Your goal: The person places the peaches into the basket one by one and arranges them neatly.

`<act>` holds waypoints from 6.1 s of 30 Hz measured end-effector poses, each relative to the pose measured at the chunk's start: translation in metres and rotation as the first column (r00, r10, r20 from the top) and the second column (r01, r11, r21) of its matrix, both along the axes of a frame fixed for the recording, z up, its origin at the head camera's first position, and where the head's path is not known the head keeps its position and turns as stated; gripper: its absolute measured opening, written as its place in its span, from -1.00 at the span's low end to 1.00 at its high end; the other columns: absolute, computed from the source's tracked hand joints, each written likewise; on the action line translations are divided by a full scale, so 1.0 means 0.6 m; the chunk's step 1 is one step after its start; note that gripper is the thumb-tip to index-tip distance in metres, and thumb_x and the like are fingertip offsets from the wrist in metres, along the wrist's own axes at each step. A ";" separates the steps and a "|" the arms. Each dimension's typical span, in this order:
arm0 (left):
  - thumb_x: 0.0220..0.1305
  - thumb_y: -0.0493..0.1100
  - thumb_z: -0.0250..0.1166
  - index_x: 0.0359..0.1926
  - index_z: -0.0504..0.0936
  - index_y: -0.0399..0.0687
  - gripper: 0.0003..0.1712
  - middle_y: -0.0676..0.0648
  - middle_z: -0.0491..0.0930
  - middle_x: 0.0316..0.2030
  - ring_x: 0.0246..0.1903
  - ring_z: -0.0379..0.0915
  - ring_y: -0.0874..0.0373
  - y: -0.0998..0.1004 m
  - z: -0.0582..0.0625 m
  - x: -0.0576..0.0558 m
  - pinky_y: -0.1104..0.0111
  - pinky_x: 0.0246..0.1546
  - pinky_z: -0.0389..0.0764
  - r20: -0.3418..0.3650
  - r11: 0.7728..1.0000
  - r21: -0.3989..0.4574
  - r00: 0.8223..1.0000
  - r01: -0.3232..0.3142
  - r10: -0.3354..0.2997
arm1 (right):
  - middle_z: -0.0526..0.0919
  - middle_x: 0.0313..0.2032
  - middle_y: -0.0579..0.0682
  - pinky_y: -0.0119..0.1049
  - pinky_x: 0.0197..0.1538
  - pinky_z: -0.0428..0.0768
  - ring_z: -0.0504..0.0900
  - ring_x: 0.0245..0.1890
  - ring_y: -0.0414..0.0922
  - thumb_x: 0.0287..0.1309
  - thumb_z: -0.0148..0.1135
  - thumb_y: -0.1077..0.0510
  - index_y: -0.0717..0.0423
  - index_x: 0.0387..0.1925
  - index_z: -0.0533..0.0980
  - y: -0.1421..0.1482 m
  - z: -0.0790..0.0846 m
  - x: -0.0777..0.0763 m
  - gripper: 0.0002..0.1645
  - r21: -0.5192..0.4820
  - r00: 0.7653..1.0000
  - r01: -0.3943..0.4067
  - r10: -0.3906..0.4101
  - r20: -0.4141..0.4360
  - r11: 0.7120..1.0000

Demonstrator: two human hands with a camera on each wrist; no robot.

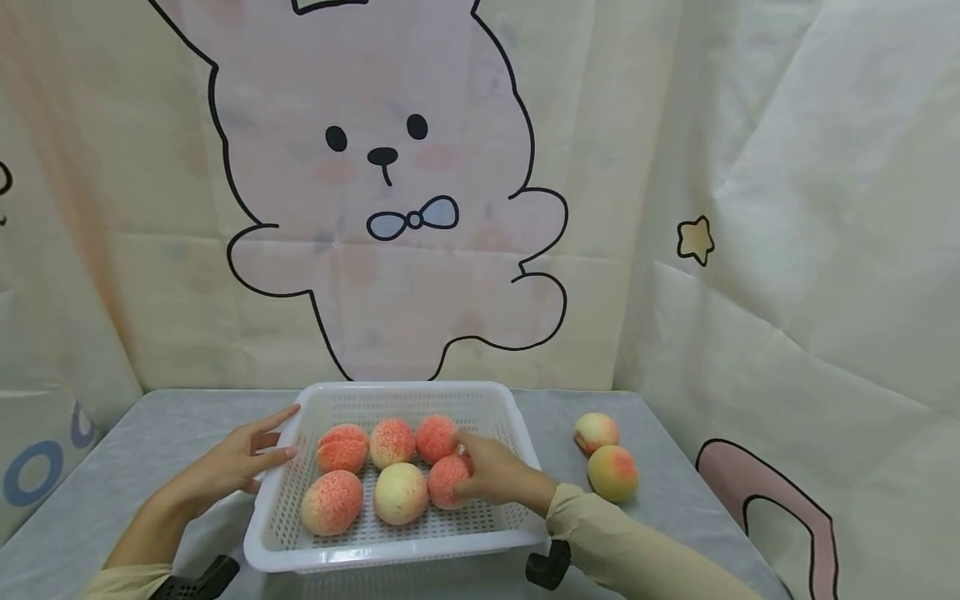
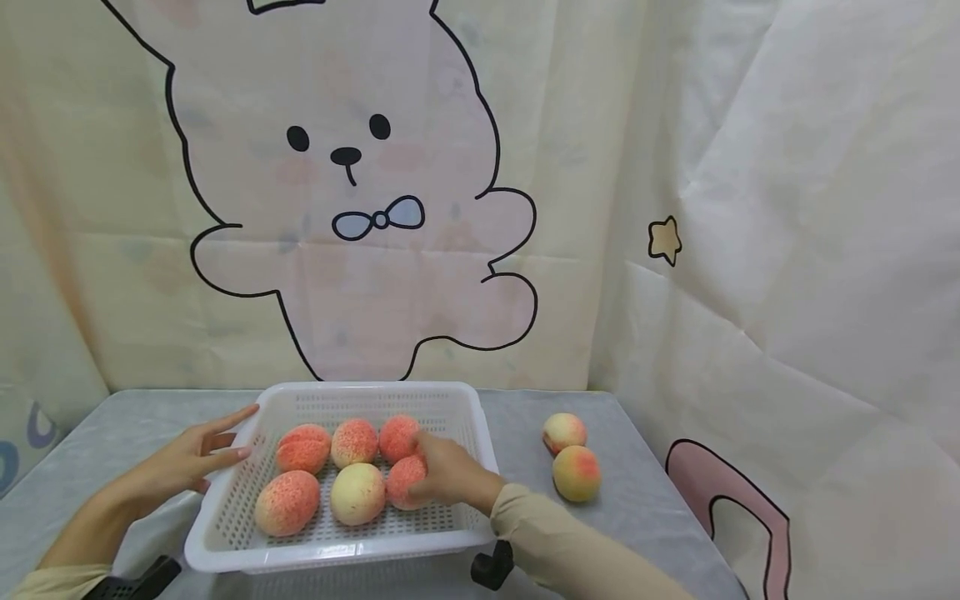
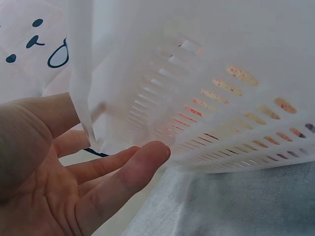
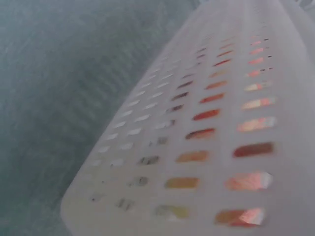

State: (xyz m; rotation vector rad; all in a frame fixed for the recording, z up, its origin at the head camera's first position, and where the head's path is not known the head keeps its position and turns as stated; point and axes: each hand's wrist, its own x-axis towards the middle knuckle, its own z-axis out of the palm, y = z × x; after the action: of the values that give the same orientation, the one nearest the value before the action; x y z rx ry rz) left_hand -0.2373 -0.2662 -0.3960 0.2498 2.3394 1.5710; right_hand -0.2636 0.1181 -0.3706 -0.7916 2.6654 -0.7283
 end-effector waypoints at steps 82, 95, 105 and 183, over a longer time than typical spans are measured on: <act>0.50 -0.04 0.18 0.63 -0.23 -0.02 -0.05 -0.61 0.08 0.45 0.06 0.60 -0.07 0.001 0.000 0.006 0.03 -0.22 0.74 0.012 1.000 0.014 1.000 -0.008 0.008 | 0.52 0.28 0.34 -0.10 0.06 0.69 0.57 0.21 0.29 0.43 0.17 0.08 0.25 0.35 0.37 0.294 0.074 -0.029 -0.44 -0.281 0.995 0.078 -0.093 -0.040 0.956; 0.50 -0.05 0.18 0.63 -0.24 -0.03 -0.05 -0.62 0.09 0.44 0.05 0.61 -0.07 0.000 0.002 0.005 0.05 -0.22 0.74 0.015 1.000 0.021 1.000 -0.001 0.001 | 0.56 0.20 0.38 0.14 0.10 0.61 0.60 0.12 0.26 0.43 0.18 0.13 0.35 0.27 0.42 0.379 0.031 -0.036 -0.49 -0.232 0.964 0.211 -0.242 -0.114 0.950; 0.50 -0.02 0.18 0.63 -0.23 0.00 -0.04 -0.60 0.10 0.45 0.05 0.60 -0.04 0.000 0.003 0.003 0.06 -0.21 0.73 0.018 1.000 -0.013 1.000 -0.016 0.016 | 0.47 0.25 0.47 0.07 0.07 0.65 0.58 0.15 0.34 0.41 0.21 0.10 0.39 0.31 0.36 0.428 -0.015 -0.032 -0.40 -0.199 0.945 0.316 -0.327 -0.022 0.927; 0.50 -0.06 0.18 0.64 -0.23 0.03 -0.04 -0.60 0.12 0.44 0.03 0.62 -0.07 -0.001 0.000 0.002 0.03 -0.23 0.75 -0.001 1.000 0.009 1.000 -0.012 0.012 | 0.50 0.18 0.26 -0.28 -0.15 0.69 0.69 -0.12 -0.06 0.16 0.44 0.21 0.09 0.39 0.31 0.283 0.072 -0.036 -0.21 -0.408 1.000 0.008 -0.004 0.011 0.913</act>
State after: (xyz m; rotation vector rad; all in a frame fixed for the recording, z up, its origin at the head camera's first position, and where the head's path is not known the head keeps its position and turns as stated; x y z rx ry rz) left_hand -0.2359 -0.2666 -0.3958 0.2390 2.3391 1.5868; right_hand -0.2851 0.2876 -0.3272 -0.8707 2.5367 -1.3152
